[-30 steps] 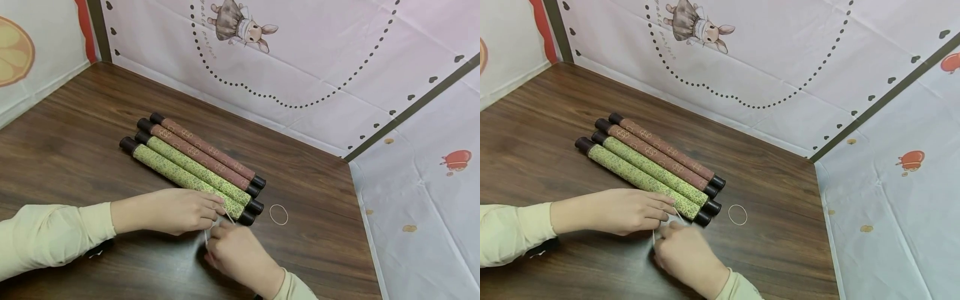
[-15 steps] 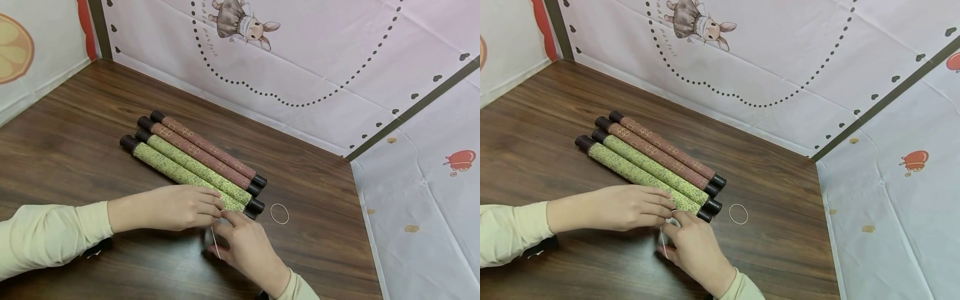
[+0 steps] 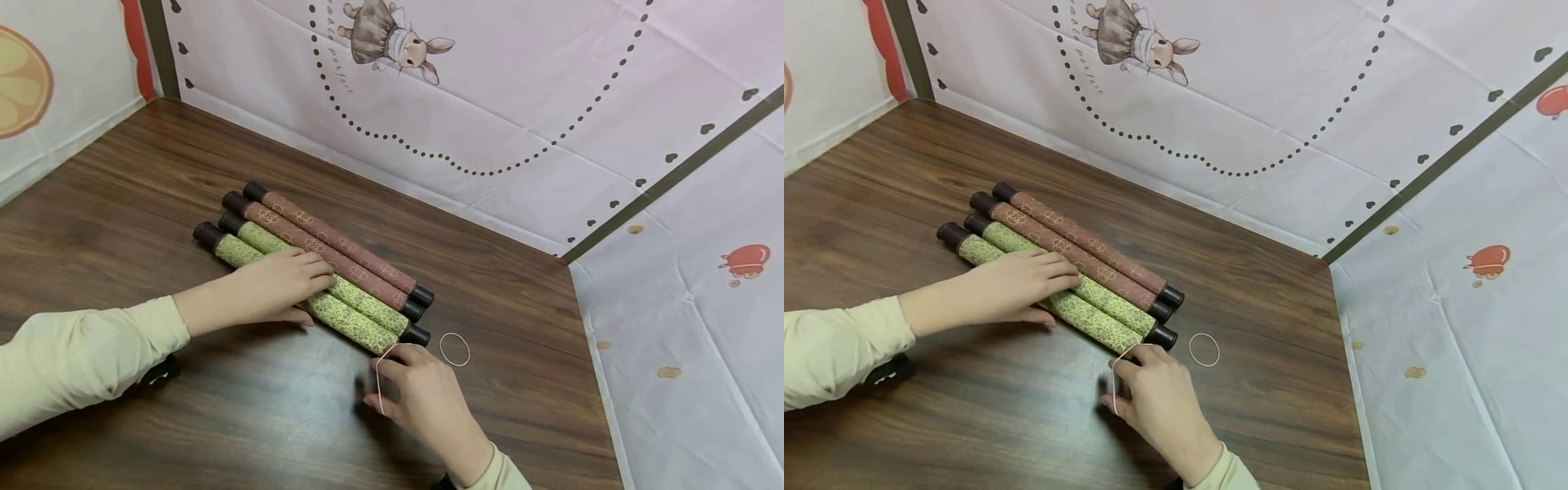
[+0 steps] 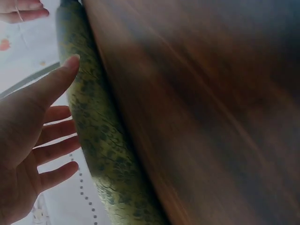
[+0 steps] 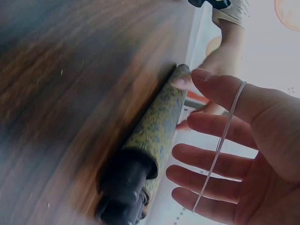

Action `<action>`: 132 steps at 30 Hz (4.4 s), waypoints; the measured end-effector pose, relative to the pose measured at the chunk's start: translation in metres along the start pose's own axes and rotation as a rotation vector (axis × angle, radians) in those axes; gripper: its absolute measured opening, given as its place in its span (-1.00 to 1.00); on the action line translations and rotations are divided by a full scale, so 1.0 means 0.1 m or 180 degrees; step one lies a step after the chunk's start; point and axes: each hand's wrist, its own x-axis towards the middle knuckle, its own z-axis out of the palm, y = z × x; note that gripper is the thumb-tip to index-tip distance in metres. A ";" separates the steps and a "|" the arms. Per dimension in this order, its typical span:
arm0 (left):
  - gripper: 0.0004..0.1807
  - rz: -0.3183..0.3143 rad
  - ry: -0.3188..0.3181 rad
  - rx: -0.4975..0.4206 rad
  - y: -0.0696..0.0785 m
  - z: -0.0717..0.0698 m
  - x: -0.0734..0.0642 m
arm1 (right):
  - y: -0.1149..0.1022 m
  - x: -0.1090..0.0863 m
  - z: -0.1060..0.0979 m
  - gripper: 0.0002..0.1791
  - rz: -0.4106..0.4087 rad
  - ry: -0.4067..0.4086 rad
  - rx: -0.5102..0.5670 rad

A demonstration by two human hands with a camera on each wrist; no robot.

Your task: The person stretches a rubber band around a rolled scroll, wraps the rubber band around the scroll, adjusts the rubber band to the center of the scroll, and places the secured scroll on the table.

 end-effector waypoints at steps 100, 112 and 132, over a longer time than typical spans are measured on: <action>-0.21 -0.0074 0.0365 0.0109 0.18 0.04 -0.20 | 0.57 0.00 0.10 -0.70 -0.0491 0.0897 0.1289; -0.23 0.0023 0.0359 0.0094 0.16 0.03 -0.24 | 0.51 0.01 0.23 -0.95 -0.0312 0.0794 0.2471; -0.25 0.0406 0.0390 0.0137 0.15 -0.08 -0.23 | 0.62 0.24 0.13 -0.50 0.1753 -0.1050 0.6027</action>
